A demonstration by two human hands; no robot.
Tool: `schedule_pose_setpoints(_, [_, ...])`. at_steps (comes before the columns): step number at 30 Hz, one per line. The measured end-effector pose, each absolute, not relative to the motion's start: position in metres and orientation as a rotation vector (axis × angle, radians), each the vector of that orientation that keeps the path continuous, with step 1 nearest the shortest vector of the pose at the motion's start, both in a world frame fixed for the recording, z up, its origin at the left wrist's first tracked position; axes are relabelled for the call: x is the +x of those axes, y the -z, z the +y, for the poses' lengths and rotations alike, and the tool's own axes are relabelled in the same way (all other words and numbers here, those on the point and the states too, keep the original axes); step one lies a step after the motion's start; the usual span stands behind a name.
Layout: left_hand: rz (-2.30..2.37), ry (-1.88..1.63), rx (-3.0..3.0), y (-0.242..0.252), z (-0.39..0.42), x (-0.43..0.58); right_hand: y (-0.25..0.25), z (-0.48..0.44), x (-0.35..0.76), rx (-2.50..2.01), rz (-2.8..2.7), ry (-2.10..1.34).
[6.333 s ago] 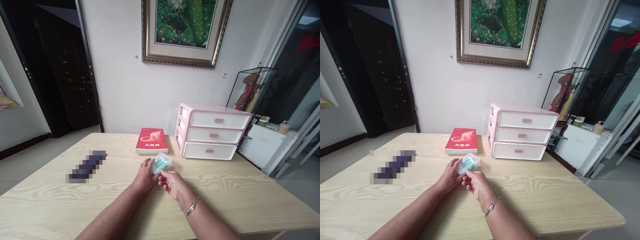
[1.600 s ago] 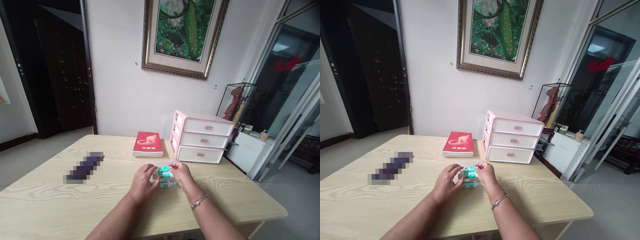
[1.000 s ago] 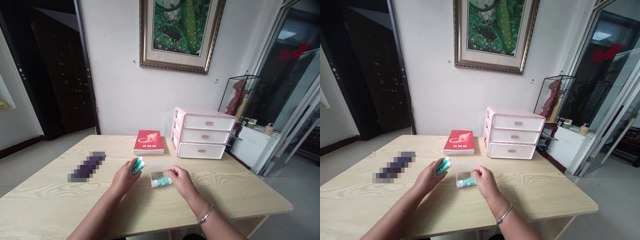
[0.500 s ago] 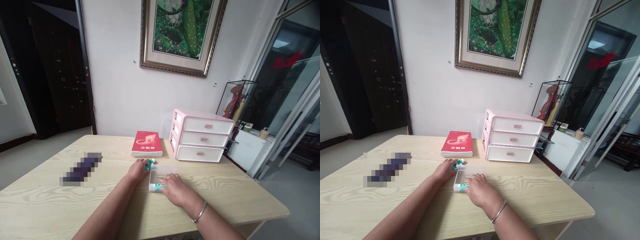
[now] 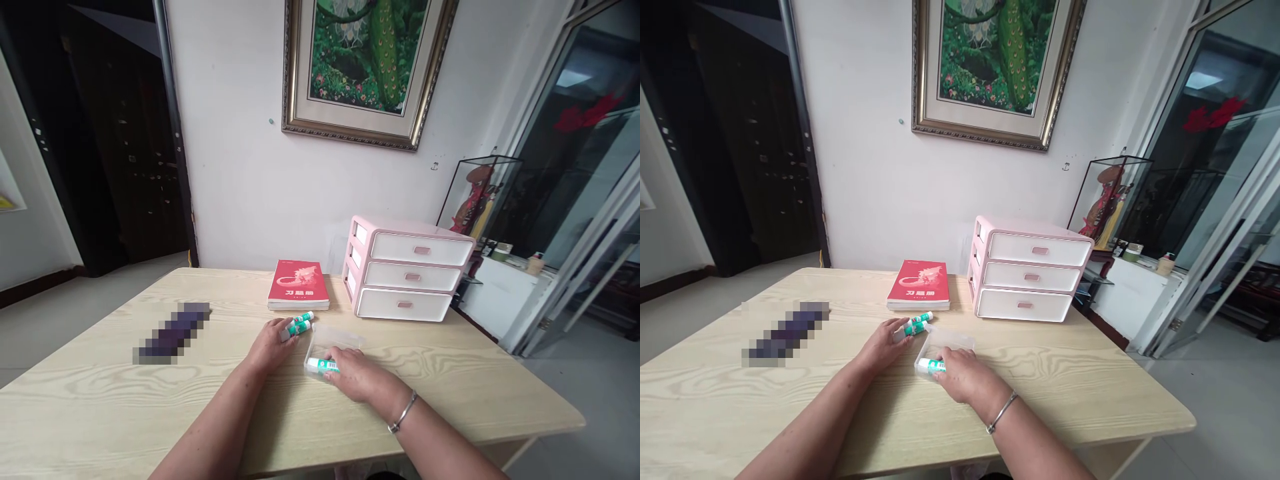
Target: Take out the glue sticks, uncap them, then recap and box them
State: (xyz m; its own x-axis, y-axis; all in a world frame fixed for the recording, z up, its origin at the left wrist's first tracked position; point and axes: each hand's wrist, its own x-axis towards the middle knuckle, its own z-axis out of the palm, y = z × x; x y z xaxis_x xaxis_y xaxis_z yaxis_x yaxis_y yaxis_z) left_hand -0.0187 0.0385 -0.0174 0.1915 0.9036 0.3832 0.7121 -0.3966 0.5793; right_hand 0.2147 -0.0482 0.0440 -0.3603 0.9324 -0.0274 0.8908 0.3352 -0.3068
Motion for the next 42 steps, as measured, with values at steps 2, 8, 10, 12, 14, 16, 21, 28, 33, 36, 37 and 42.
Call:
schedule_pose_setpoints(2, [1.505,-1.057,2.168,0.018,0.035,-0.018,-0.039,-0.048,0.218,-1.631,-2.403,-0.412])
schedule_pose_setpoints(8, [1.458,-1.181,1.967,0.019,0.036,-0.017,-0.046,-0.06,0.225,-1.476,-2.308,-0.357])
schedule_pose_setpoints(10, [1.447,-1.206,1.88,0.016,0.036,-0.018,-0.054,-0.067,0.221,-1.417,-2.282,-0.306])
schedule_pose_setpoints(12, [1.434,-1.232,1.798,0.01,0.034,-0.021,-0.059,-0.071,0.212,-1.332,-2.287,-0.194])
schedule_pose_setpoints(14, [1.425,-1.256,1.724,0.003,0.03,-0.027,-0.061,-0.071,0.198,-1.233,-2.336,-0.057])
schedule_pose_setpoints(16, [1.408,-1.279,1.651,-0.003,0.025,-0.034,-0.058,-0.067,0.18,-1.148,-2.4,0.064])
schedule_pose_setpoints(21, [1.433,-1.255,1.601,-0.004,0.022,-0.047,-0.04,-0.043,0.137,-1.059,-2.547,0.279])
schedule_pose_setpoints(28, [1.355,-1.08,1.911,0.003,0.027,-0.041,-0.027,-0.022,0.109,-1.191,-2.668,0.333])
schedule_pose_setpoints(33, [1.324,-1.002,2.095,0.005,0.027,-0.037,-0.024,-0.04,0.118,-1.246,-2.558,0.318])
schedule_pose_setpoints(36, [1.379,-0.97,2.149,0.01,0.028,-0.036,-0.017,-0.06,0.135,-1.362,-2.328,0.286])
schedule_pose_setpoints(37, [1.422,-0.954,2.168,0.012,0.028,-0.036,-0.015,-0.065,0.144,-1.421,-2.266,0.278])
schedule_pose_setpoints(42, [1.574,-0.901,2.218,0.018,0.027,-0.034,-0.004,-0.074,0.202,-1.65,-2.259,0.239])
